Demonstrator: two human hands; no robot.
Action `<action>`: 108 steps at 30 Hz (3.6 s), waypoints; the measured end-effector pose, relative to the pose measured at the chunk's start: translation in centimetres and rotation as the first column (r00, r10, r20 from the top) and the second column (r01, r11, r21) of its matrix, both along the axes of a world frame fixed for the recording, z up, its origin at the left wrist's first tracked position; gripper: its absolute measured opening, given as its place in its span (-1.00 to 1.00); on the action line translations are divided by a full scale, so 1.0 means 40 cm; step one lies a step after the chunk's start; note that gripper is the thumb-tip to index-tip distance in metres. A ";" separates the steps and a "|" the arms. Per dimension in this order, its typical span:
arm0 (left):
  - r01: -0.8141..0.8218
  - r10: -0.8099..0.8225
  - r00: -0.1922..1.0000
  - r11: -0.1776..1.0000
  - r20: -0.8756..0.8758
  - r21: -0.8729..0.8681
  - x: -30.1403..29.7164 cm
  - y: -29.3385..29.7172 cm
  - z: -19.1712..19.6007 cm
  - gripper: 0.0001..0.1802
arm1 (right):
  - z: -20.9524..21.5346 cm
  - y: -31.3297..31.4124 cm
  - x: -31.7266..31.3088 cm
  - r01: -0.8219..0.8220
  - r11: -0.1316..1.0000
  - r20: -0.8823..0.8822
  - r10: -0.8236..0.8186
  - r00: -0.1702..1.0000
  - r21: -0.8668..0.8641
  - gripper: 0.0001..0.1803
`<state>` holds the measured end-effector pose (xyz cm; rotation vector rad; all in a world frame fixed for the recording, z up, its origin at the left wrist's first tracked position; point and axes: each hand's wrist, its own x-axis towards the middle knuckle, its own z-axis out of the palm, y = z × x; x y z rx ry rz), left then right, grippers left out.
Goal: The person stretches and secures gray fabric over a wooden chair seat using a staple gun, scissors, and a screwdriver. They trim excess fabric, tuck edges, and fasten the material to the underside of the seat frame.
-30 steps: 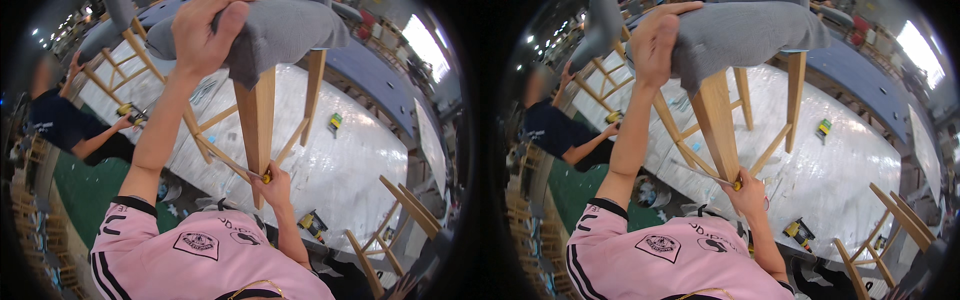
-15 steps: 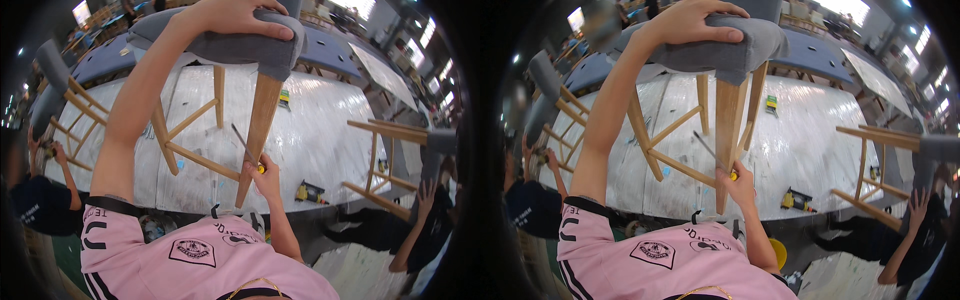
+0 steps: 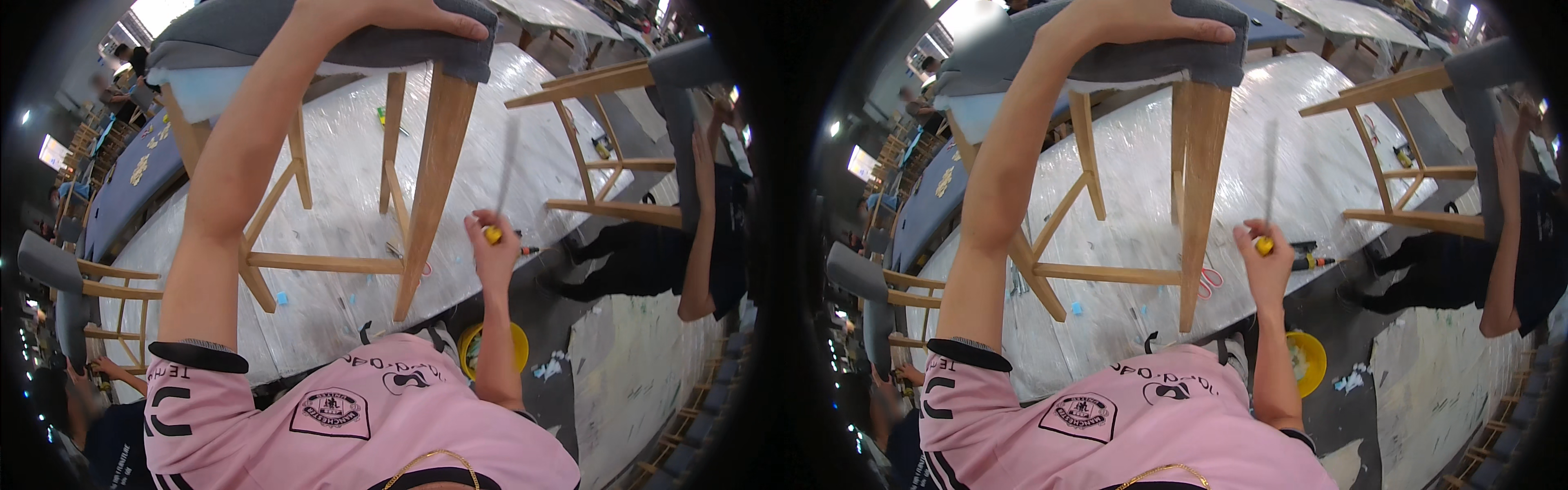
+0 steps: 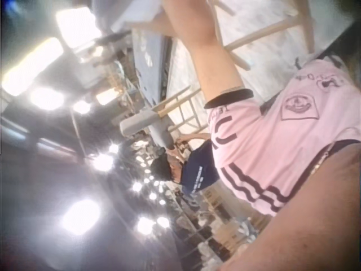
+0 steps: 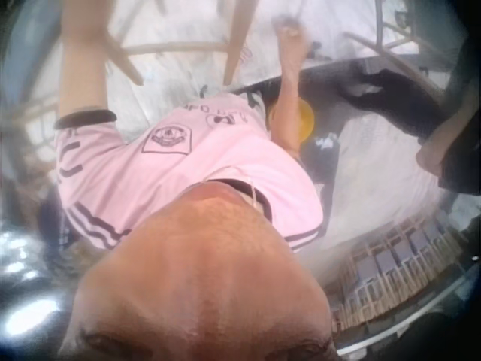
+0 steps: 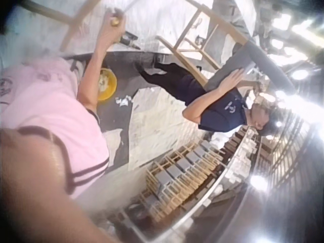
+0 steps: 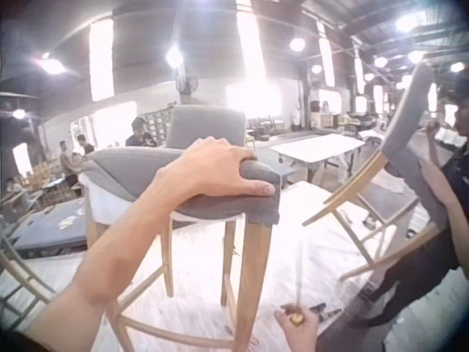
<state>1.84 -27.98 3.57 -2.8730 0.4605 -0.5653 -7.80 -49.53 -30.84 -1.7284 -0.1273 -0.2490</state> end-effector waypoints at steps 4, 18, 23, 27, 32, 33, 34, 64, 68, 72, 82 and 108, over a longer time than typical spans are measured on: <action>0.033 -0.033 0.999 0.999 -0.004 -0.016 0.003 -0.053 -0.016 -0.04 | 0.206 0.015 0.058 0.089 0.976 0.095 -0.110 0.989 0.197 -0.78; 0.150 -0.134 0.979 0.983 0.152 -0.105 -0.142 -0.043 -0.052 -0.30 | 0.343 0.174 0.082 0.222 0.936 0.334 -0.309 0.891 0.273 -0.77; 0.114 -0.089 0.982 0.982 0.165 -0.150 -0.206 0.038 -0.050 -0.32 | 0.367 0.242 0.067 0.226 0.961 0.526 -0.278 0.804 0.162 -0.78; 0.011 0.029 0.977 0.983 0.213 -0.184 -0.238 0.128 -0.062 -0.28 | 0.403 0.277 0.026 0.033 0.995 0.392 -0.067 0.917 0.093 -0.81; -0.076 0.140 0.960 0.963 0.242 -0.257 -0.267 0.232 -0.052 -0.22 | 0.302 0.253 0.028 -0.107 0.950 0.099 0.082 0.992 0.294 -0.84; -0.069 0.130 0.961 0.968 0.245 -0.241 -0.265 0.235 -0.049 -0.21 | 0.277 0.238 0.032 -0.112 0.931 0.044 0.103 0.994 0.348 -0.84; -0.058 0.115 0.962 0.973 0.249 -0.225 -0.254 0.231 -0.048 -0.20 | 0.258 0.228 0.038 -0.109 0.910 -0.009 0.122 0.992 0.400 -0.83; -0.046 0.069 0.969 0.994 0.236 -0.104 -0.179 0.141 -0.074 -0.21 | 0.188 0.084 0.148 0.060 0.977 -0.008 -0.060 0.998 0.205 -0.82; -0.091 0.105 0.969 0.993 0.222 -0.072 -0.133 0.161 -0.054 -0.20 | -0.236 -0.167 0.109 0.260 0.930 -0.319 -0.171 0.932 0.260 -0.82; -0.086 0.099 0.970 0.994 0.221 -0.069 -0.096 0.179 -0.049 -0.18 | -0.556 -0.349 -0.117 0.501 0.690 -0.659 -0.047 0.751 0.523 -0.91; -0.058 0.033 0.972 0.993 -0.232 -0.100 0.001 0.187 0.046 -0.12 | -0.164 -0.194 -0.124 0.164 0.916 -0.307 -0.047 0.951 0.366 -0.21; 0.079 -0.060 0.963 0.995 -0.264 0.062 -0.013 0.140 0.014 -0.15 | 0.209 -0.056 -0.047 -0.172 0.971 0.126 0.152 0.980 0.167 -0.60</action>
